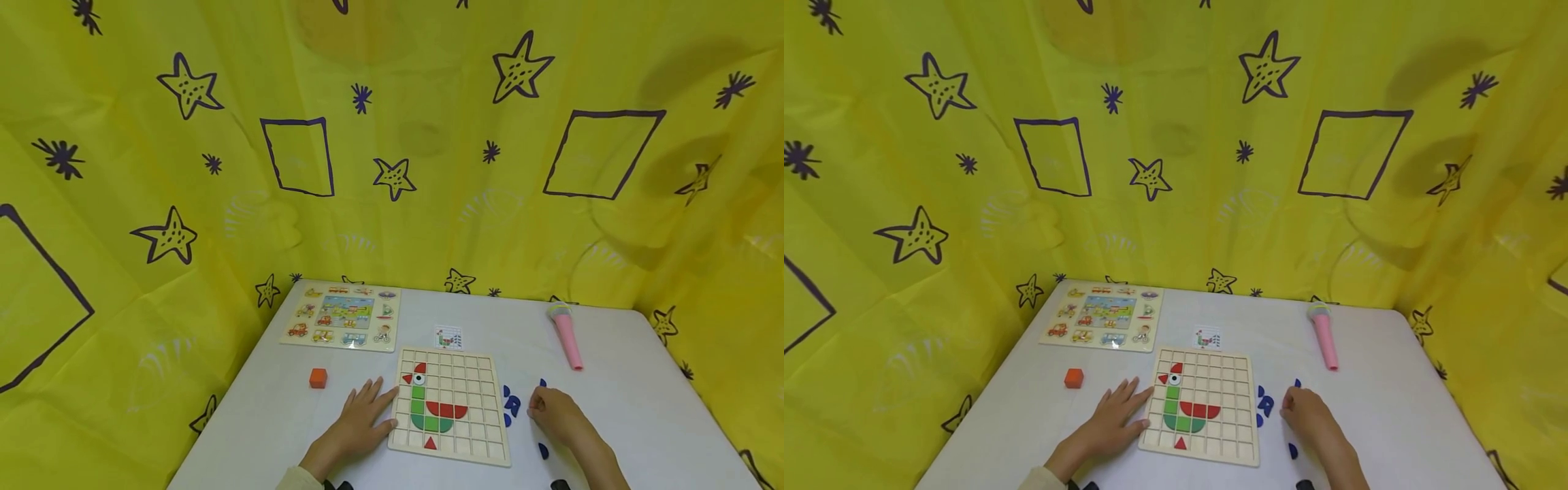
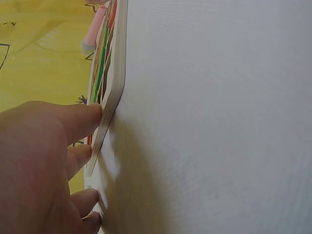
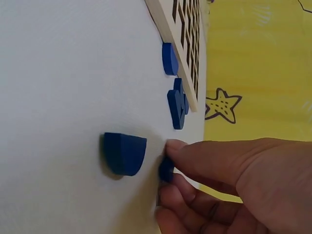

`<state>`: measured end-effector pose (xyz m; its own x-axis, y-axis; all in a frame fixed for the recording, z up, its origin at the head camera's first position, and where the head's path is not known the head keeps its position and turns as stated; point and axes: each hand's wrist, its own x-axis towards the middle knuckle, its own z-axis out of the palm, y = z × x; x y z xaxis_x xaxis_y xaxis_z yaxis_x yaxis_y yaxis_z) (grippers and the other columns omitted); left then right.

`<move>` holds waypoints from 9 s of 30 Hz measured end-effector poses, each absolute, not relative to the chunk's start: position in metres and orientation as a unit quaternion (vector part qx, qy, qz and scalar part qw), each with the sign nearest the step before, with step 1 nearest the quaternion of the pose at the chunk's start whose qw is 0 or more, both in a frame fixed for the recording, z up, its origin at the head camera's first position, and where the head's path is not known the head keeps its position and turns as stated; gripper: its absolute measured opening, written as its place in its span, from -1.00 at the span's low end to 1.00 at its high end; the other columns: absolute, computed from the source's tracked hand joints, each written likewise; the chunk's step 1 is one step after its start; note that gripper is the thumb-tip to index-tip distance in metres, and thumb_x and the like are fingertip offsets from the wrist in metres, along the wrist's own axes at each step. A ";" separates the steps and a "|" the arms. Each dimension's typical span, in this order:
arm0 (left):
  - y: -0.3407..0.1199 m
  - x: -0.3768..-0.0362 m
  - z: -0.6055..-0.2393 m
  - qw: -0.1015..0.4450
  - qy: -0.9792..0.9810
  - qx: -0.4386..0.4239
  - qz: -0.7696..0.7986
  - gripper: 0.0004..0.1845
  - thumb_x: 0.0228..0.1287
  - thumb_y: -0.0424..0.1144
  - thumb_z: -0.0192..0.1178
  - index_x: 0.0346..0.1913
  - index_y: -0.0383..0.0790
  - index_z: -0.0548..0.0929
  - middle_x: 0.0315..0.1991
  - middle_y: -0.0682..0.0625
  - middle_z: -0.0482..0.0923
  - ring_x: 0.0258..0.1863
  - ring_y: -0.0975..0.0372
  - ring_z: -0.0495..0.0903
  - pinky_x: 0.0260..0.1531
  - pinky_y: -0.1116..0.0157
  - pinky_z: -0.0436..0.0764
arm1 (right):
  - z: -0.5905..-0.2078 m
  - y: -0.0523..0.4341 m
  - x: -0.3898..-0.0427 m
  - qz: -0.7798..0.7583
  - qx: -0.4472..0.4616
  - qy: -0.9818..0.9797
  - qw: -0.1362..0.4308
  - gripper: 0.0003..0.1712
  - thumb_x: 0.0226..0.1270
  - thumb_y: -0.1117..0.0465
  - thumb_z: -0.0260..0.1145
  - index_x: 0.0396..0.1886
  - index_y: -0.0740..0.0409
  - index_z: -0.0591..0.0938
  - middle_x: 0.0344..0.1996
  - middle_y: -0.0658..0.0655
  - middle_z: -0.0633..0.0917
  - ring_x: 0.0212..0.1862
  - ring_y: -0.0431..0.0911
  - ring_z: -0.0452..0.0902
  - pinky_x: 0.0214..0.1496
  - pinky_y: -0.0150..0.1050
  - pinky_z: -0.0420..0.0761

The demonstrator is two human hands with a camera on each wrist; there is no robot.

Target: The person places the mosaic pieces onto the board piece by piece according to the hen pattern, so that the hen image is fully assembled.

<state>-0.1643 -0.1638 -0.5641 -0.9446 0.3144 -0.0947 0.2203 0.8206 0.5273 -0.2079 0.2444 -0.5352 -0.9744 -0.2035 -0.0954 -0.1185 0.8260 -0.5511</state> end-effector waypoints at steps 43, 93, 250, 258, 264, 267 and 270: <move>-0.165 -0.167 -0.565 0.087 0.949 0.149 0.264 -0.32 0.54 0.16 0.15 0.63 0.11 0.34 0.69 -0.18 0.11 0.69 -0.17 0.00 0.60 -0.33 -0.06 | -0.538 0.254 -0.201 -0.294 -0.065 0.951 0.072 -0.81 0.26 0.34 0.50 -0.22 0.29 0.65 -0.37 0.03 0.66 -0.27 -0.10 0.55 -0.18 -0.13 0.60; -0.165 -0.167 -0.569 0.096 0.949 0.141 0.266 -0.32 0.53 0.17 0.16 0.63 0.15 0.34 0.69 -0.14 0.10 0.69 -0.14 -0.01 0.61 -0.31 -0.07 | -0.528 0.123 -0.219 -0.300 -0.080 0.946 0.097 -0.84 0.36 0.24 0.50 -0.33 0.14 0.65 -0.52 0.02 0.58 -0.40 -0.09 0.47 -0.36 -0.24 0.45; -0.165 -0.166 -0.565 0.090 0.946 0.148 0.275 -0.33 0.53 0.12 0.19 0.61 0.10 0.37 0.68 -0.20 0.12 0.68 -0.18 0.00 0.59 -0.34 -0.08 | -0.537 0.144 -0.229 -0.302 -0.030 0.952 0.040 -0.71 0.27 0.19 0.53 -0.14 0.29 0.68 -0.38 0.09 0.64 -0.31 -0.02 0.52 -0.30 -0.17 0.56; -0.165 -0.166 -0.566 0.088 0.946 0.148 0.273 -0.33 0.53 0.12 0.19 0.61 0.10 0.37 0.68 -0.19 0.13 0.68 -0.18 0.01 0.59 -0.34 -0.06 | -0.538 0.141 -0.228 -0.317 -0.026 0.947 0.040 -0.70 0.33 0.19 0.51 -0.09 0.29 0.67 -0.38 0.10 0.60 -0.28 -0.02 0.52 -0.28 -0.17 0.53; -0.165 -0.166 -0.566 0.087 0.947 0.145 0.274 -0.32 0.52 0.12 0.20 0.61 0.11 0.37 0.68 -0.19 0.12 0.68 -0.18 0.00 0.59 -0.35 -0.08 | -0.536 0.144 -0.229 -0.338 -0.028 0.939 0.049 -0.72 0.36 0.20 0.50 -0.09 0.28 0.68 -0.31 0.13 0.63 -0.24 -0.01 0.53 -0.20 -0.17 0.61; -0.165 -0.166 -0.566 0.087 0.946 0.145 0.276 -0.33 0.52 0.12 0.20 0.61 0.10 0.38 0.68 -0.19 0.12 0.68 -0.18 0.00 0.59 -0.35 -0.07 | -0.536 0.144 -0.229 -0.342 -0.034 0.938 0.048 -0.77 0.39 0.22 0.48 -0.12 0.28 0.68 -0.31 0.13 0.63 -0.24 -0.02 0.51 -0.19 -0.17 0.59; -0.165 -0.166 -0.566 0.089 0.946 0.145 0.277 -0.33 0.52 0.12 0.20 0.61 0.10 0.38 0.68 -0.20 0.12 0.68 -0.18 0.00 0.59 -0.35 -0.07 | -0.536 0.145 -0.229 -0.343 -0.041 0.937 0.045 -0.81 0.40 0.24 0.47 -0.15 0.27 0.68 -0.32 0.13 0.61 -0.25 -0.03 0.50 -0.20 -0.17 0.57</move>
